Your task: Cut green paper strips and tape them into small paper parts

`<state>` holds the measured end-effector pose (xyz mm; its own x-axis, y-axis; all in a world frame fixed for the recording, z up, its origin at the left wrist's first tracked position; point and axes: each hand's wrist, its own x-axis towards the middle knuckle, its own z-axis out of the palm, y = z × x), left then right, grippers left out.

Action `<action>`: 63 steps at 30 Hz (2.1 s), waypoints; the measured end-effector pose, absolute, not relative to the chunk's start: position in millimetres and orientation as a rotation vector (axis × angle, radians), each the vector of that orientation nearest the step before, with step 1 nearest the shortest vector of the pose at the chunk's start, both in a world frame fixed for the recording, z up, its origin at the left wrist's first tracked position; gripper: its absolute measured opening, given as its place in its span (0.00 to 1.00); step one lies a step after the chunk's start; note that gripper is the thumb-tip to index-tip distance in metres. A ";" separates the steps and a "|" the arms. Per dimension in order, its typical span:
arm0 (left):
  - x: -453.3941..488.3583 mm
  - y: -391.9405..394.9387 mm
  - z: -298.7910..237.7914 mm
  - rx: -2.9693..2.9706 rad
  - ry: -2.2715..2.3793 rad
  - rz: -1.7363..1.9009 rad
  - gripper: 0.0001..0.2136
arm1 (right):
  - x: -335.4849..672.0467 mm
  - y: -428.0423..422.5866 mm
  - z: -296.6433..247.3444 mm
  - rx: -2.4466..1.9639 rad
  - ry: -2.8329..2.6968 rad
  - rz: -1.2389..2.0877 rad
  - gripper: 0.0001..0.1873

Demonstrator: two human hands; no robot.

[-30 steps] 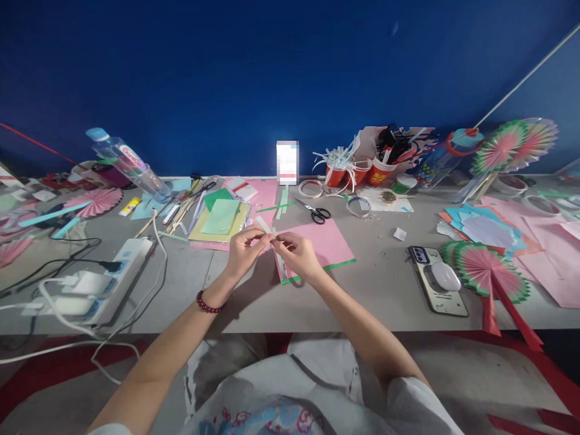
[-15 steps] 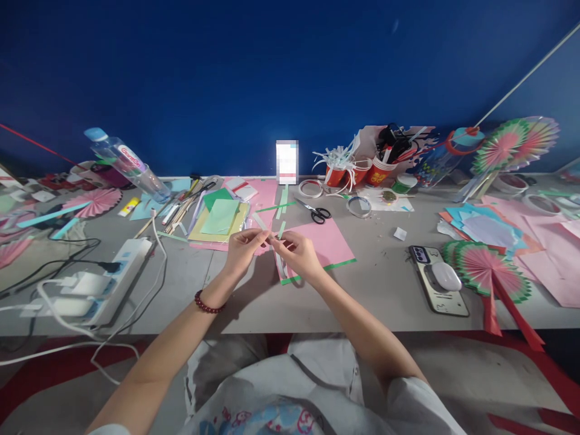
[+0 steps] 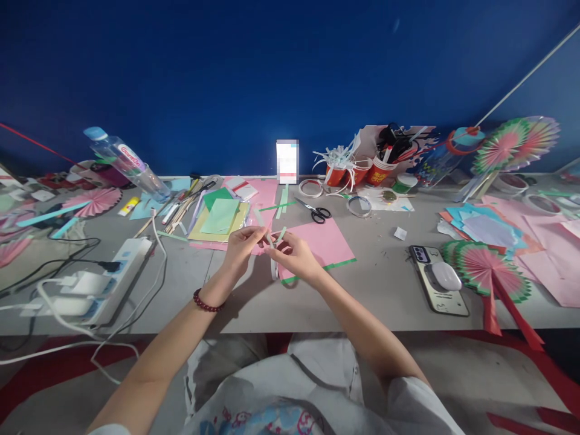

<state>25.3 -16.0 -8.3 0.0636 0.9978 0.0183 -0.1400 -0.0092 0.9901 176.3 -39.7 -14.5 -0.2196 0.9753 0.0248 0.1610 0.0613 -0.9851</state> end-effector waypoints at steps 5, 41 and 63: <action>23.9 -15.1 -11.4 1.206 1.044 1.250 0.13 | 177.4 -38.9 -21.6 -1.251 -1.440 1.272 0.20; 24.7 -16.9 -13.9 1.264 1.059 1.258 0.12 | 175.0 -38.5 -25.6 -1.068 -1.341 1.272 0.29; 26.1 -26.9 -12.7 2.110 0.722 1.424 0.07 | 182.1 -26.1 -35.5 -1.142 -1.239 0.927 0.08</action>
<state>26.1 -26.9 -12.7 0.3157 0.6653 0.6765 0.1533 -0.7394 0.6556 182.1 -26.1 -35.5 0.1294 0.9670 0.2193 0.0621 0.2129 -0.9751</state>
